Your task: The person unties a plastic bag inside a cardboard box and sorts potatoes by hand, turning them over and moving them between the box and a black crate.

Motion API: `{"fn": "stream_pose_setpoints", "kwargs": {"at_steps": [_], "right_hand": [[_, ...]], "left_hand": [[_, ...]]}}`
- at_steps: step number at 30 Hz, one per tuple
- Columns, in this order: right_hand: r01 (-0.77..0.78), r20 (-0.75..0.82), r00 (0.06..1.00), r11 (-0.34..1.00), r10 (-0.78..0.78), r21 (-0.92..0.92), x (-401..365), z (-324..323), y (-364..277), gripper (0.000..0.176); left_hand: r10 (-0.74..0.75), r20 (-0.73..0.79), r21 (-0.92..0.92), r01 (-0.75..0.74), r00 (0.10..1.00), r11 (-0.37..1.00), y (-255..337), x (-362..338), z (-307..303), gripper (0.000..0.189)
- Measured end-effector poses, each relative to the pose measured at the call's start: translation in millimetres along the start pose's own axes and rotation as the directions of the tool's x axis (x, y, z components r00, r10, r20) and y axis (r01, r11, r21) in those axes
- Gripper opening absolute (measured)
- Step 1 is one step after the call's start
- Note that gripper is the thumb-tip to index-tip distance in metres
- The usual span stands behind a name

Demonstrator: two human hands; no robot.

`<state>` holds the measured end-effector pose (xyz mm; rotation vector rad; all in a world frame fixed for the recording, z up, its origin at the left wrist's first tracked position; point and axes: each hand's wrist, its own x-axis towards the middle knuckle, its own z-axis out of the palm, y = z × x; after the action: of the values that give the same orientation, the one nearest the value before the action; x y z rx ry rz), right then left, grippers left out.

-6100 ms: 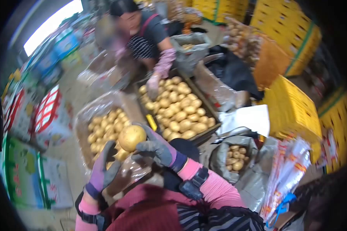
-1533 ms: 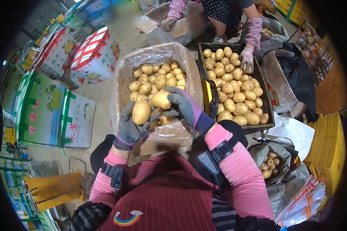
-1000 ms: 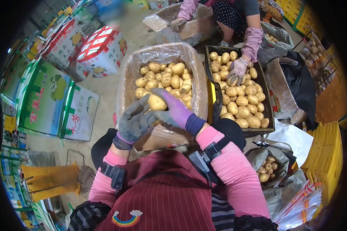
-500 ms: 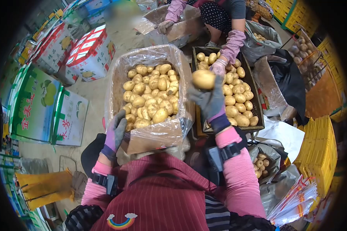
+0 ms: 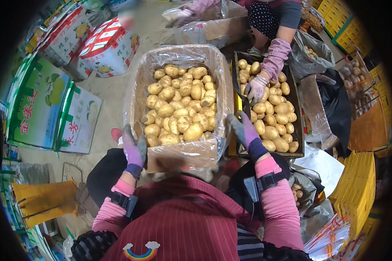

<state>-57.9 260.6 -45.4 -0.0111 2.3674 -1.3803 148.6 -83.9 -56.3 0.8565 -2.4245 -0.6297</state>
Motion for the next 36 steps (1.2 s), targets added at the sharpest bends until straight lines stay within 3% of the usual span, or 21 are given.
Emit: {"fn": "stream_pose_setpoints", "kwargs": {"at_steps": [1, 3, 4, 6, 8, 10, 13, 16, 18, 20, 21, 22, 23, 26, 27, 28, 30, 31, 32, 34, 36], "right_hand": [[-0.026, 0.099, 0.995, 0.999, 0.024, 0.022, -8, 6, -16, 0.094], [0.009, 0.100, 0.995, 0.989, 0.005, -0.146, -3, 24, -19, 0.101], [0.003, 0.078, 0.997, 0.976, 0.014, -0.216, -5, 30, -27, 0.102], [-0.050, 0.022, 0.998, 0.968, 0.057, -0.246, 15, 41, -14, 0.091], [-0.172, 0.303, 0.944, 0.977, 0.128, 0.124, 24, 43, -12, 0.073], [-0.243, 0.382, 0.918, 0.911, 0.105, 0.334, 31, 49, -7, 0.053], [-0.340, 0.458, 0.882, 0.822, 0.111, 0.457, 40, 53, 18, 0.055], [-0.353, 0.400, 0.907, 0.759, 0.134, 0.547, 30, 60, 12, 0.049], [-0.360, 0.393, 0.906, 0.777, 0.159, 0.516, 22, 71, 4, 0.054], [-0.300, 0.330, 0.925, 0.893, 0.188, 0.334, 22, 91, 9, 0.060], [-0.212, 0.326, 0.939, 0.932, 0.111, 0.294, 14, 105, -11, 0.066], [-0.184, 0.247, 0.962, 0.949, 0.120, 0.254, 10, 125, -15, 0.060], [-0.218, 0.348, 0.929, 0.945, 0.124, 0.244, 8, 138, -24, 0.057], [-0.331, 0.501, 0.851, 0.900, 0.155, 0.284, 13, 178, -28, 0.053], [-0.461, 0.510, 0.817, 0.838, 0.271, 0.293, 4, 181, -54, 0.051], [-0.456, 0.510, 0.820, 0.837, 0.261, 0.304, 2, 180, -67, 0.051], [-0.395, 0.333, 0.906, 0.807, 0.263, 0.439, -1, 179, -78, 0.044], [-0.248, 0.187, 0.963, 0.903, 0.192, 0.350, 10, 178, -70, 0.042], [-0.289, 0.197, 0.956, 0.807, 0.216, 0.515, 25, 176, -62, 0.050], [-0.050, -0.003, 0.999, 0.990, 0.051, 0.130, 43, 159, -70, 0.063], [-0.048, -0.047, 0.998, 0.995, 0.052, 0.084, 46, 162, -68, 0.068]], "left_hand": [[-0.003, -0.032, -0.117, 0.000, 0.999, 0.993, 1, -1, 0, 0.063], [0.042, -0.086, -0.254, -0.063, 0.995, 0.965, 7, -6, -4, 0.057], [0.036, -0.089, -0.253, -0.058, 0.995, 0.966, 5, -10, -8, 0.057], [0.270, -0.073, -0.020, -0.272, 0.960, 0.962, -1, -15, -12, 0.054], [0.200, -0.043, -0.082, -0.203, 0.979, 0.976, -5, -10, -6, 0.049], [0.158, -0.113, -0.207, -0.179, 0.981, 0.962, -14, 1, 7, 0.049], [0.094, -0.189, -0.345, -0.156, 0.977, 0.926, -26, 9, 25, 0.047], [0.001, -0.180, -0.464, -0.086, 0.984, 0.881, -30, 21, 34, 0.044], [0.016, -0.169, -0.467, -0.094, 0.986, 0.879, -39, 38, 33, 0.044], [-0.218, -0.026, -0.674, 0.143, 0.976, 0.725, -46, 69, 25, 0.045], [-0.223, -0.005, -0.737, 0.147, 0.975, 0.660, -62, 88, 29, 0.045], [-0.224, 0.016, -0.792, 0.149, 0.974, 0.592, -81, 110, 31, 0.046], [-0.219, 0.014, -0.787, 0.146, 0.976, 0.599, -95, 131, 25, 0.046], [-0.044, 0.255, -0.536, 0.179, 0.966, 0.825, -130, 198, 1, 0.048], [-0.005, 0.340, -0.438, 0.164, 0.940, 0.884, -136, 219, -6, 0.049], [0.027, 0.396, -0.182, 0.049, 0.918, 0.982, -130, 238, -12, 0.060], [-0.073, 0.555, 0.173, -0.030, 0.829, 0.984, -107, 259, -12, 0.057], [-0.069, 0.556, 0.167, -0.031, 0.828, 0.985, -115, 267, -2, 0.057], [-0.091, 0.528, 0.211, -0.027, 0.845, 0.977, -125, 271, 14, 0.053], [-0.095, 0.502, 0.239, -0.032, 0.860, 0.971, -120, 270, 24, 0.050], [-0.052, 0.481, 0.196, -0.050, 0.875, 0.979, -109, 255, 8, 0.041]]}}
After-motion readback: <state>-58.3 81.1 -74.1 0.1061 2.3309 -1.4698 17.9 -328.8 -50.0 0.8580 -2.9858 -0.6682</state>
